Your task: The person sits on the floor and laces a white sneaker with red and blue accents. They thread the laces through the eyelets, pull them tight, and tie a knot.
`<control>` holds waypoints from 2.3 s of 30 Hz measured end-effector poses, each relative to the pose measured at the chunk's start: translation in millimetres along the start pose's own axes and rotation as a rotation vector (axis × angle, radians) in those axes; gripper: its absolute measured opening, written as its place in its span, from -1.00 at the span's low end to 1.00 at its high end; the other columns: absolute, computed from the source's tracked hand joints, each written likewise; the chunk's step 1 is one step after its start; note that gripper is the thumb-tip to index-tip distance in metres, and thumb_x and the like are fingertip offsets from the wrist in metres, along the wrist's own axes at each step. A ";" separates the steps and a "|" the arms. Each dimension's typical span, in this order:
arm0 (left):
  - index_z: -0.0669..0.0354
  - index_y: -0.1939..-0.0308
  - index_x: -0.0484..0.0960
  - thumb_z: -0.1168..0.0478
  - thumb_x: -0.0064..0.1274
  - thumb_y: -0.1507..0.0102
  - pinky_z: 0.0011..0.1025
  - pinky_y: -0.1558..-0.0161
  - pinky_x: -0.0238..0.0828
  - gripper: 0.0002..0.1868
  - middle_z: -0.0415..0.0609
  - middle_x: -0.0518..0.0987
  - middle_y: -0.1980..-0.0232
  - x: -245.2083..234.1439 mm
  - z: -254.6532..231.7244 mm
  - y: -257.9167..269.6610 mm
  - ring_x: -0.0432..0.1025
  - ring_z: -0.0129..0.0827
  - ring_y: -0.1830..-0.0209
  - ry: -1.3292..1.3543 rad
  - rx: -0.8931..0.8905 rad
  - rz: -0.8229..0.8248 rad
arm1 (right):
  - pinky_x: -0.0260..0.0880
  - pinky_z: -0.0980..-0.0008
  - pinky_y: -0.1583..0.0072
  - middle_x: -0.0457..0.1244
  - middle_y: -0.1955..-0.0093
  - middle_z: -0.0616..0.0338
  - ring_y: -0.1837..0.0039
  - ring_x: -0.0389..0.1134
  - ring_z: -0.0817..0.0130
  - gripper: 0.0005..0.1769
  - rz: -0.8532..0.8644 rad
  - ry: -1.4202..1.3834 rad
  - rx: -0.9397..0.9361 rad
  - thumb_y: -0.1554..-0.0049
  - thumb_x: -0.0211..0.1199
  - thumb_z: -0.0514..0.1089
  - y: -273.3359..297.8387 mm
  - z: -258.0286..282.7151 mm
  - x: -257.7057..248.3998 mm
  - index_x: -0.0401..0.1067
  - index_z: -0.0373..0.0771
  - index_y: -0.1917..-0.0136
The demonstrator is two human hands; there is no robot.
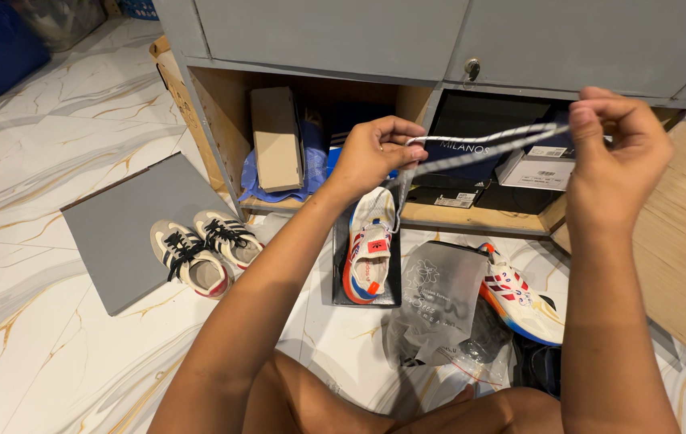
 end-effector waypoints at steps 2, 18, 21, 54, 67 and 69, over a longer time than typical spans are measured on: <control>0.44 -0.06 0.59 0.42 0.17 -0.28 -0.49 0.11 0.65 -0.72 0.07 0.68 0.10 -7.4 0.9 0.7 0.64 -0.38 0.14 -0.043 0.029 -0.030 | 0.44 0.48 -0.22 0.34 -0.11 0.10 -0.10 0.36 0.47 -0.86 -0.015 -0.054 0.026 -0.39 0.33 -0.24 0.4 -14.2 -8.7 0.42 -0.35 -0.06; 0.20 -0.24 0.51 0.25 0.04 -0.37 -0.51 0.04 0.58 -0.65 -0.10 0.61 0.08 -259.0 103.4 205.2 0.54 -0.42 0.10 0.449 -0.420 -0.783 | 0.62 0.22 -0.13 0.35 -0.07 -0.02 -0.03 0.49 0.28 -0.95 -0.296 -0.054 0.469 -0.47 0.13 -0.40 119.5 -274.6 -201.8 0.29 -0.46 -0.16; 0.11 -0.20 0.51 0.23 0.01 -0.37 -0.56 0.16 0.55 -0.69 -0.20 0.59 0.14 -289.5 145.4 278.1 0.54 -0.44 0.19 0.497 -0.594 -0.872 | 0.48 0.31 0.05 0.37 0.00 0.02 0.06 0.39 0.35 -0.91 -0.380 -0.042 0.615 -0.44 0.19 -0.38 181.1 -319.8 -228.9 0.33 -0.42 -0.19; 0.08 0.02 0.73 0.24 0.13 -0.32 -0.44 0.24 0.47 -0.82 -0.08 0.71 0.18 28.2 -42.2 88.1 0.56 -0.38 0.32 -0.632 0.054 -0.058 | 0.46 0.17 -0.15 0.36 0.11 -0.05 0.05 0.39 0.26 -0.78 0.244 -0.542 0.490 -0.48 0.06 -0.32 125.4 -83.4 -15.8 0.44 -0.50 -0.28; 0.24 0.01 0.68 0.23 0.10 -0.25 -0.32 0.10 0.54 -0.73 0.12 0.73 0.21 -35.6 129.2 155.1 0.64 -0.15 0.21 -0.483 -0.406 -0.504 | 0.50 0.05 -0.27 0.34 -0.05 -0.09 -0.08 0.38 0.14 -0.82 0.333 -0.385 0.335 -0.36 0.14 -0.32 118.7 -95.4 33.3 0.49 -0.42 -0.16; 0.23 0.07 0.71 0.21 0.11 -0.25 -0.33 0.11 0.53 -0.77 0.10 0.73 0.21 -38.1 153.4 172.3 0.65 -0.16 0.21 -0.601 -0.426 -0.525 | 0.36 0.15 -0.17 0.24 -0.15 -0.21 -0.17 0.27 0.05 -0.84 0.454 -0.005 0.072 -0.25 0.12 -0.38 125.3 -102.2 49.6 0.49 -0.48 -0.04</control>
Point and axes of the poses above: each hand's wrist, its own y-axis away from the middle knuckle, its own x-axis out of the palm, z = x × y, the point moved 4 cm from there along -y, towards the middle knuckle
